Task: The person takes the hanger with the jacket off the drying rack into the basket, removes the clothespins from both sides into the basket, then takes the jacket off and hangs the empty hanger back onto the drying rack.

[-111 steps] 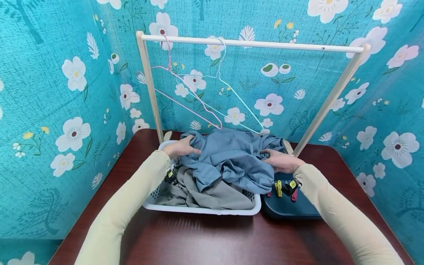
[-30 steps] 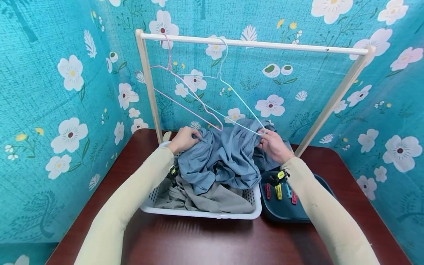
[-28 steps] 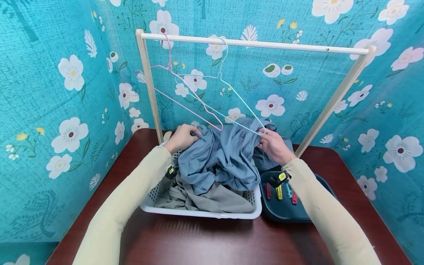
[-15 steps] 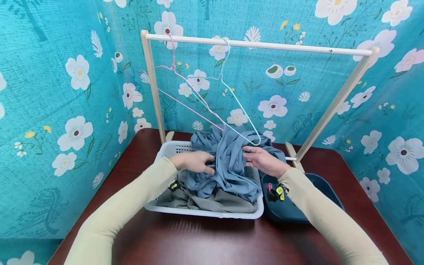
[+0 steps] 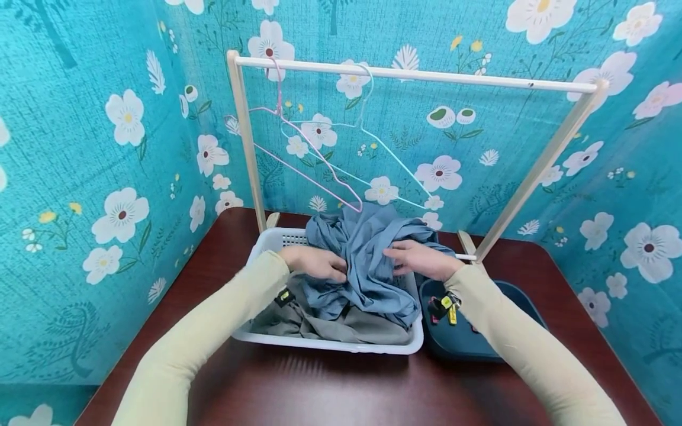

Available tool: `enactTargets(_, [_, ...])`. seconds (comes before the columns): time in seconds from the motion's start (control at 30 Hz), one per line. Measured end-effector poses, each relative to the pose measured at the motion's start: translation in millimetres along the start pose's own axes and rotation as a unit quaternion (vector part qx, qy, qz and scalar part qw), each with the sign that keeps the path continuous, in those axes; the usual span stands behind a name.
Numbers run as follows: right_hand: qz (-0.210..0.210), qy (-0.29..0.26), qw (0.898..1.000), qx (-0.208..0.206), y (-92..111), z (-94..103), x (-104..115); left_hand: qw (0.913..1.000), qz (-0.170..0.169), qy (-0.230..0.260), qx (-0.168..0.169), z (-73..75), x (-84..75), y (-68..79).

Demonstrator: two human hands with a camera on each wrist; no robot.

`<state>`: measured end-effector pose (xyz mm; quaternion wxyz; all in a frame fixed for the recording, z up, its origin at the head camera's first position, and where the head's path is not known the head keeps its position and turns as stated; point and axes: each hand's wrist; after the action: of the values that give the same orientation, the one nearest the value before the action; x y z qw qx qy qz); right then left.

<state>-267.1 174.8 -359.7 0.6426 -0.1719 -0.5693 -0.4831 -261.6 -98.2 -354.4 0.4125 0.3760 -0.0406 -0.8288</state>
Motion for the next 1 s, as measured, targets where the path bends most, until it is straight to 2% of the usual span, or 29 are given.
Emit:
enactTargets(0.1, [-0.015,-0.029,0.998,-0.051,4,11.1,3,0.999,0.003,0.038,-0.025,21.9,-0.7,12.9])
enactTargets(0.17, [-0.025,-0.045,0.996,-0.076,6,18.9,4,0.9958,0.023,0.068,-0.057,35.5,2.3,19.1])
enactTargets(0.23, [-0.038,-0.051,0.993,-0.099,5,26.4,1,0.9883,0.052,0.112,-0.089,47.0,8.7,22.2])
enactTargets(0.33, [-0.064,-0.01,0.989,-0.132,3,35.9,-6,0.9701,0.11,0.164,-0.142,56.9,25.1,23.1])
enactTargets(0.4, [-0.091,0.027,0.984,-0.152,1,41.3,-12,0.9562,0.148,0.192,-0.163,59.3,37.4,21.2])
enactTargets(0.5, [-0.124,0.069,0.976,-0.162,-1,47.4,-21,0.9375,0.191,0.222,-0.188,59.2,53.4,16.4])
enactTargets(0.6, [-0.151,0.047,0.975,-0.154,-7,52.9,-27,0.9204,0.206,0.248,-0.222,58.9,63.6,9.5])
enactTargets(0.7, [-0.167,-0.029,0.976,-0.137,-18,57.8,-31,0.9061,0.2,0.274,-0.253,59.0,69.1,1.0])
enactTargets(0.77, [-0.165,-0.08,0.974,-0.134,-27,60.3,-32,0.9013,0.19,0.295,-0.253,59.0,72.5,-5.6])
enactTargets(0.83, [-0.149,-0.103,0.974,-0.137,-36,61.8,-32,0.8976,0.185,0.32,-0.241,58.6,75.0,-12.2])
enactTargets(0.9, [-0.128,-0.099,0.975,-0.154,-44,61.6,-32,0.8904,0.18,0.353,-0.223,56.5,76.7,-19.8])
enactTargets(1.0, [-0.083,-0.054,0.975,-0.198,-55,58.6,-31,0.8886,0.171,0.376,-0.2,50.7,75.5,-30.8])
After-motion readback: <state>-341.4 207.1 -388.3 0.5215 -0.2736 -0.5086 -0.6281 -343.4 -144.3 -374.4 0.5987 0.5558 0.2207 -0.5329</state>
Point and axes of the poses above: each hand's wrist, its own y-axis away from the middle knuckle, its own z-axis out of the back of the hand, x = y × z, and after that the axes turned 10 degrees about -x, right-handed
